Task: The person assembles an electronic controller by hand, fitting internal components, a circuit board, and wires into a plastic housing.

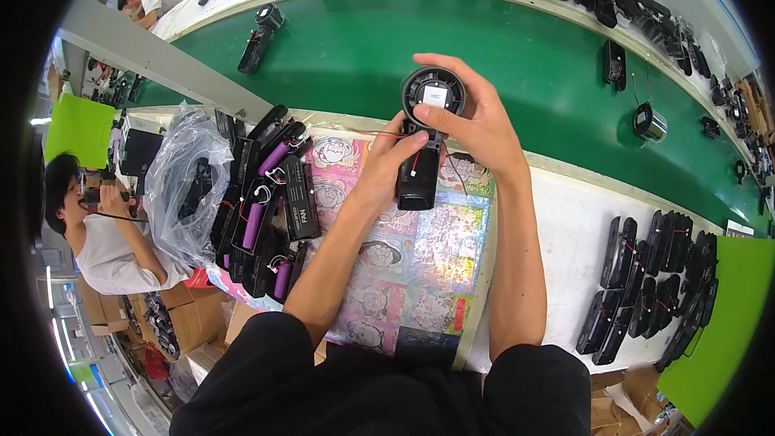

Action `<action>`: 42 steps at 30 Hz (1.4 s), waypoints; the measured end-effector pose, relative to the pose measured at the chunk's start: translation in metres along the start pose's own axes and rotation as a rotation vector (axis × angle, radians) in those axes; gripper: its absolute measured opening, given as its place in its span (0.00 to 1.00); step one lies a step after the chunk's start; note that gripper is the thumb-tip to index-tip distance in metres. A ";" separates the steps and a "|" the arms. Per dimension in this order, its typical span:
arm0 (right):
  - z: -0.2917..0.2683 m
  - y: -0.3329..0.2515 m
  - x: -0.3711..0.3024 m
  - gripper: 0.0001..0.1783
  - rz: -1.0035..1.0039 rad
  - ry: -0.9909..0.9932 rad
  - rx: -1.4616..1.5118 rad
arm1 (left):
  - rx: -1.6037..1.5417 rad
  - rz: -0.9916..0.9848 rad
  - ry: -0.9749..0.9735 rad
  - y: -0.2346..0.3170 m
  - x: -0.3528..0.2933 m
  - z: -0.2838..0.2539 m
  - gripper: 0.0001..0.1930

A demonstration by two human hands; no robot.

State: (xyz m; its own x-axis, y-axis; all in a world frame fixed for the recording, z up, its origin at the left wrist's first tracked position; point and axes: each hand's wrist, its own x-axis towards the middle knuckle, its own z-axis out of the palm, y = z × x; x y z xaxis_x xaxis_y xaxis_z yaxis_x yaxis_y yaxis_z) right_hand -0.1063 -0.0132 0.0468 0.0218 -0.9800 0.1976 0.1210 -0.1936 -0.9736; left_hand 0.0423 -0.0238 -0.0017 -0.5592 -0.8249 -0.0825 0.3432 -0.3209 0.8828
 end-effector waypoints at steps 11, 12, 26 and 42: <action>0.000 0.000 0.000 0.27 -0.049 -0.022 0.035 | 0.109 0.009 -0.086 0.008 -0.003 0.000 0.18; 0.001 0.002 0.001 0.27 -0.025 0.000 0.064 | 0.098 -0.003 -0.075 0.009 -0.003 -0.001 0.18; 0.006 0.001 0.001 0.29 -0.112 -0.049 0.018 | 0.189 -0.013 -0.061 0.012 -0.006 0.003 0.12; 0.003 0.022 0.006 0.28 -0.011 -0.008 0.053 | 0.107 -0.094 0.037 0.006 -0.002 -0.006 0.14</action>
State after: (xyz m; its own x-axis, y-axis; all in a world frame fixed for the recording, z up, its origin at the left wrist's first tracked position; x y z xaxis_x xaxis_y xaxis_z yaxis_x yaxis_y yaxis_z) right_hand -0.1006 -0.0233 0.0273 0.0284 -0.9774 0.2096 0.1739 -0.2016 -0.9639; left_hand 0.0500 -0.0267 0.0015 -0.5566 -0.8105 -0.1824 0.2070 -0.3479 0.9144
